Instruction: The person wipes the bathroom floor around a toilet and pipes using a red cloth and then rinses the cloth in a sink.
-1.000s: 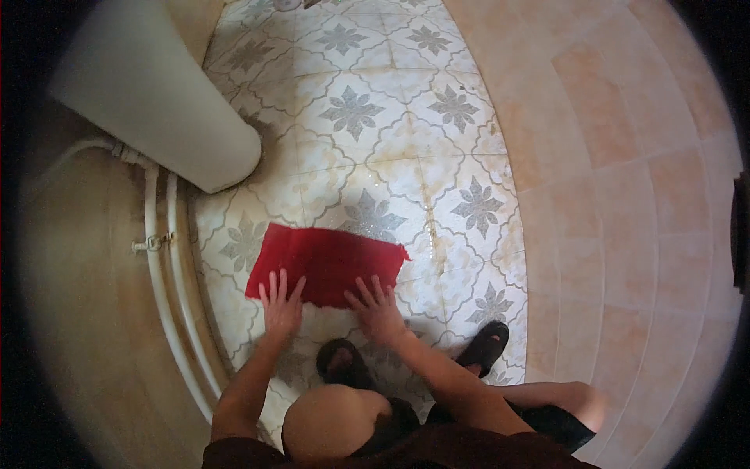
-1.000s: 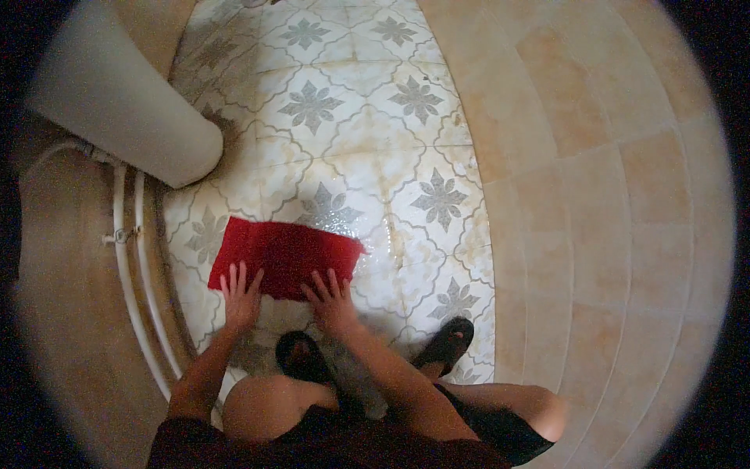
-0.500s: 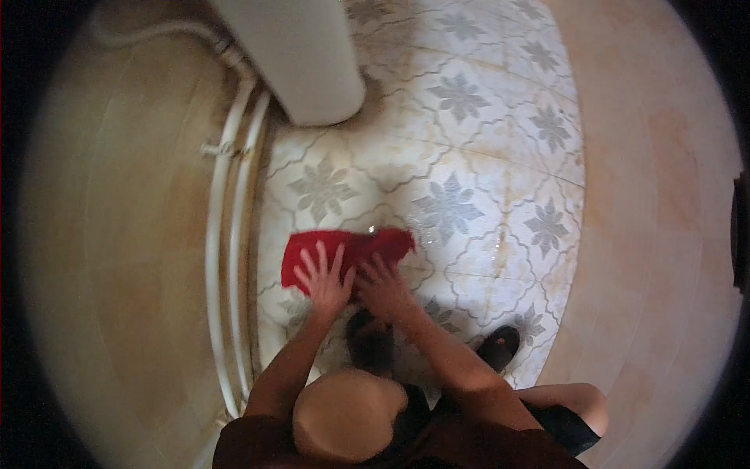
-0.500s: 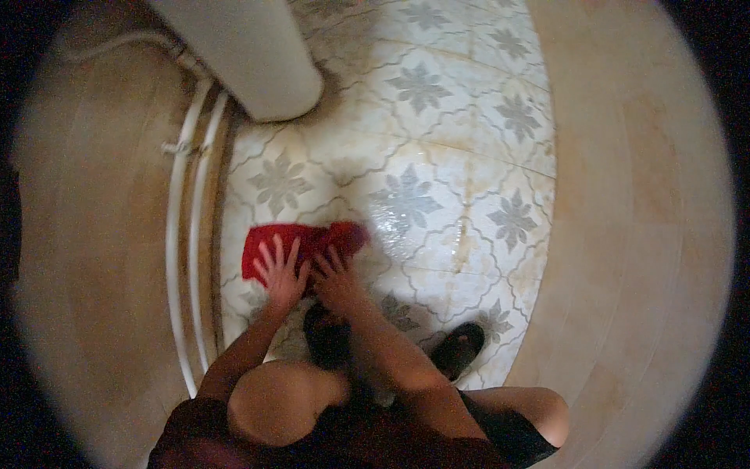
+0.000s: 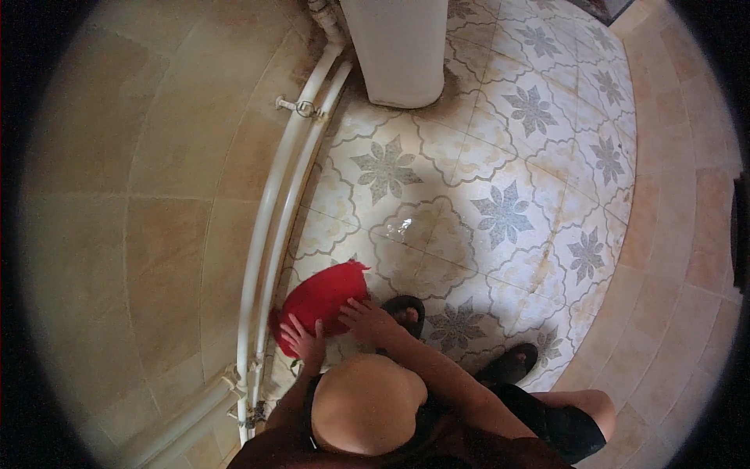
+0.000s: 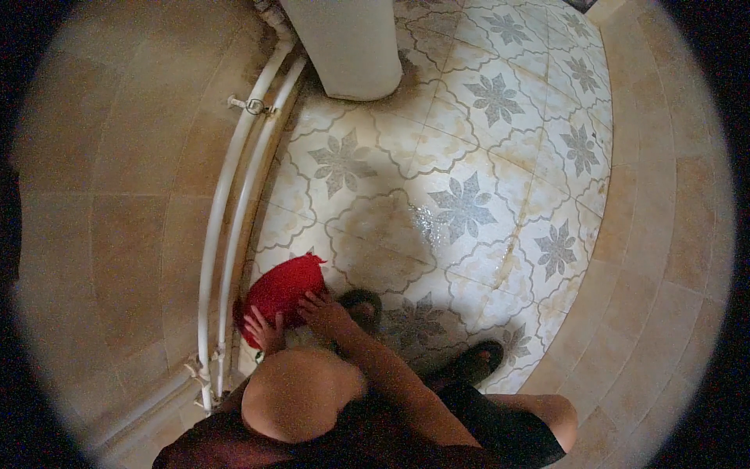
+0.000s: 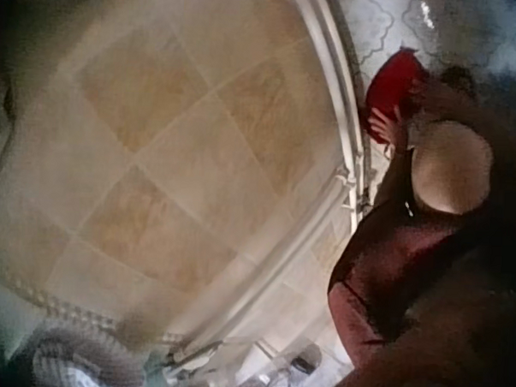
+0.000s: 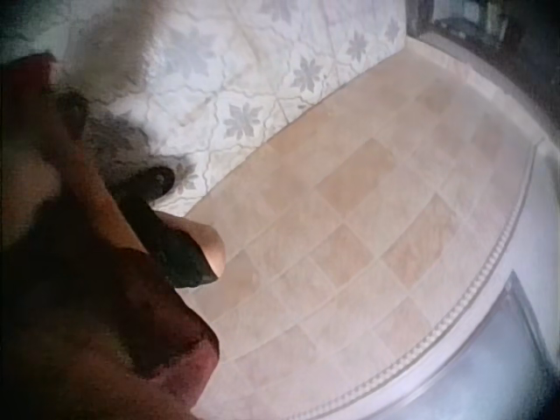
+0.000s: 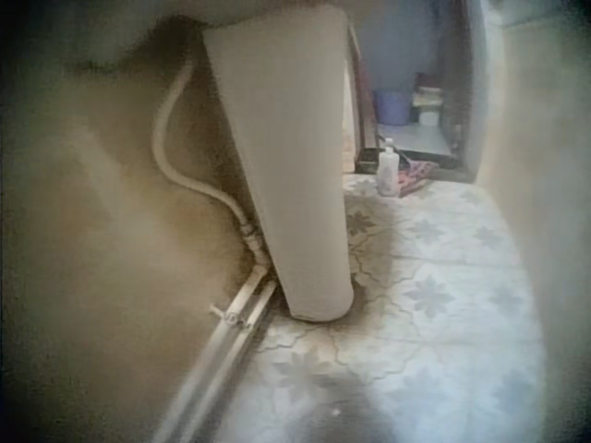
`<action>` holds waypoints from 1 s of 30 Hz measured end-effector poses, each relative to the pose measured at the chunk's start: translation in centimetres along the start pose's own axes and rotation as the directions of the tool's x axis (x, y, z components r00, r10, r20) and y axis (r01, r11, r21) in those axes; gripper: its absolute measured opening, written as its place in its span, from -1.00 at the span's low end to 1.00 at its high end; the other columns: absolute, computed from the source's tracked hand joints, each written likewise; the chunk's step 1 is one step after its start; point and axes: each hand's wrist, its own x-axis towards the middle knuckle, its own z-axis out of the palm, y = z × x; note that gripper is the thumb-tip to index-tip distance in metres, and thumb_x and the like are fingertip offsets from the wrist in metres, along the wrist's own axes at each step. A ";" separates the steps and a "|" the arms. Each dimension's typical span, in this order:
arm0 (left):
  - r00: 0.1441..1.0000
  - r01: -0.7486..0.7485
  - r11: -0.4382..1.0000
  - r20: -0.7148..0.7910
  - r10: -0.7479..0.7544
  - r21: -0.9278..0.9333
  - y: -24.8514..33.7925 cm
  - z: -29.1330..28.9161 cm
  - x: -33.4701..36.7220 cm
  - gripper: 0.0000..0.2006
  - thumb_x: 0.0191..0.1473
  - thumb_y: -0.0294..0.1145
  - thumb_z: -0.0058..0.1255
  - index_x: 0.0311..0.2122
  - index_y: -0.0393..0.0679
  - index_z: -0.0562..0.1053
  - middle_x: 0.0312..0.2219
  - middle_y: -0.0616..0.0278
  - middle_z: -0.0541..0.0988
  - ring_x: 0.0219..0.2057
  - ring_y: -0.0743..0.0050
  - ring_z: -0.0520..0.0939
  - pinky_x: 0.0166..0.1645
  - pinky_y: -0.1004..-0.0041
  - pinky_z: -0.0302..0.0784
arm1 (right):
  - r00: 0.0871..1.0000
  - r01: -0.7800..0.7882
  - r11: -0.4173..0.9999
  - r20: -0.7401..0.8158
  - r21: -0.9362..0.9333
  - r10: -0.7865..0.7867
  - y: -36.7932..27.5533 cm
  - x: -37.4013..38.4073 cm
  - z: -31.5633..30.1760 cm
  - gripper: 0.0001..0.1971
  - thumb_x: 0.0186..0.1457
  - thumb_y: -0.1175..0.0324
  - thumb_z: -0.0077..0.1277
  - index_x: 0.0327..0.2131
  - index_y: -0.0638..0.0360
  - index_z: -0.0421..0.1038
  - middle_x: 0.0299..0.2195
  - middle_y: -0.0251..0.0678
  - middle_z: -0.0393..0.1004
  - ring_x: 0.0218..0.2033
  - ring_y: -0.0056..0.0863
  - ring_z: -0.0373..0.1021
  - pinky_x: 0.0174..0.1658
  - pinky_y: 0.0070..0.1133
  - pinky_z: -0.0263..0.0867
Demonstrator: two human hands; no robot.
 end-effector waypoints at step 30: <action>-0.746 -0.652 -0.733 0.338 0.573 -0.194 31.1 2.7 -12.0 -0.38 -0.08 0.00 0.01 0.12 0.10 0.22 0.19 0.02 0.02 0.21 -0.21 -0.05 0.14 -0.32 -0.23 | -0.170 -0.887 -0.033 -0.259 0.460 0.951 1.0 -23.3 3.5 -0.73 -0.24 0.34 0.02 -0.41 0.22 0.25 -0.36 -0.03 0.27 -0.30 -0.06 0.23 -0.24 -0.24 0.19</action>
